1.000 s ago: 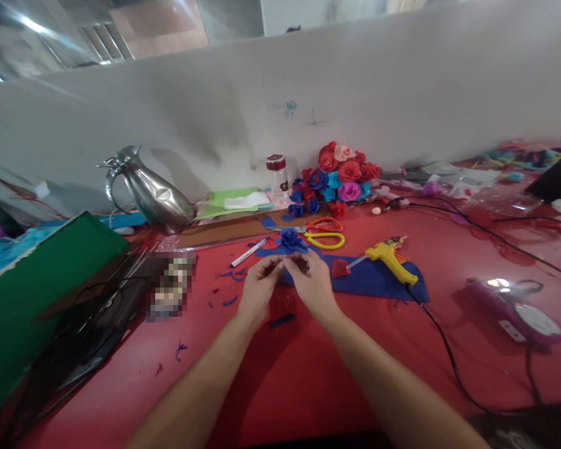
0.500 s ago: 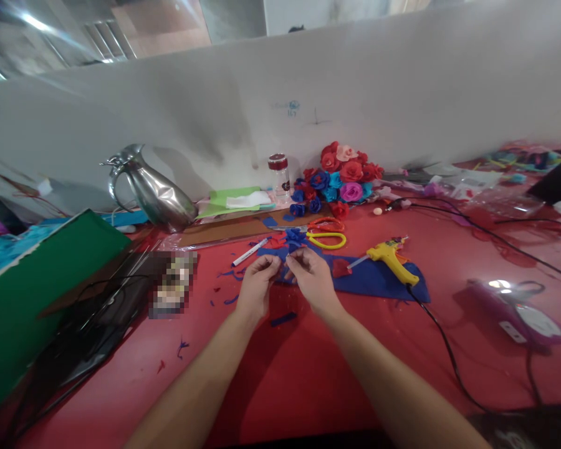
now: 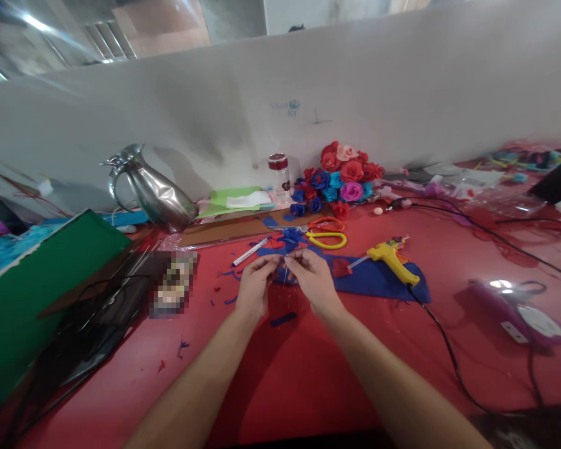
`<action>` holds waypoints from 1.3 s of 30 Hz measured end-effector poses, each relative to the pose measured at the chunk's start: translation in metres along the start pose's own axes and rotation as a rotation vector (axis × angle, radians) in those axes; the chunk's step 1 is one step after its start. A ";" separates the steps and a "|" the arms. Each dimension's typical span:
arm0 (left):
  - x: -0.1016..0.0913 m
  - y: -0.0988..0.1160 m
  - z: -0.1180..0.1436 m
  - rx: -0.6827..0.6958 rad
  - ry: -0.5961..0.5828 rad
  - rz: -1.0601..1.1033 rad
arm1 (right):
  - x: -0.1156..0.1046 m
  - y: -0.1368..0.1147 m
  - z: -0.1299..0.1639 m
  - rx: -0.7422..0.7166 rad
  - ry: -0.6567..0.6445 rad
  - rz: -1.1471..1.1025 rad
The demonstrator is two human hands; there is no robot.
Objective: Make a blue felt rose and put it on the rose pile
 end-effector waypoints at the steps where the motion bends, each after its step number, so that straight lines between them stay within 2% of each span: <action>1: 0.001 0.001 0.000 0.001 -0.002 -0.005 | 0.000 -0.001 0.000 -0.003 -0.001 0.001; 8: -0.003 -0.001 -0.001 0.028 0.022 -0.033 | 0.002 -0.001 0.002 0.018 0.001 -0.033; 13: -0.006 0.000 -0.002 0.147 0.040 -0.103 | 0.004 0.000 0.001 0.018 -0.017 -0.055; 18: -0.004 0.012 0.002 0.305 0.060 -0.268 | 0.004 0.000 0.001 0.016 -0.034 -0.024; 22: -0.005 0.016 0.005 0.347 0.071 -0.371 | 0.005 0.000 0.001 0.006 -0.052 0.003; 28: -0.005 0.015 0.004 0.342 0.096 -0.267 | 0.006 0.001 0.002 -0.032 -0.080 0.051; 31: -0.004 0.011 0.002 0.279 0.095 -0.151 | 0.006 0.001 0.001 -0.052 -0.074 0.080; 35: -0.003 0.003 -0.002 0.125 -0.009 -0.059 | 0.006 0.001 0.000 -0.075 -0.080 0.125; 39: -0.002 0.001 -0.002 0.070 -0.076 -0.012 | 0.005 0.000 0.000 -0.106 -0.090 0.190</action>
Point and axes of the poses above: each hand's wrist, its own z-axis away from the middle knuckle, its own x-axis out of the palm, y = z × x, the point moved 3 cm from there along -z, towards the middle knuckle, and after that the axes turned 4 degrees about -y, right-handed, at the moved point
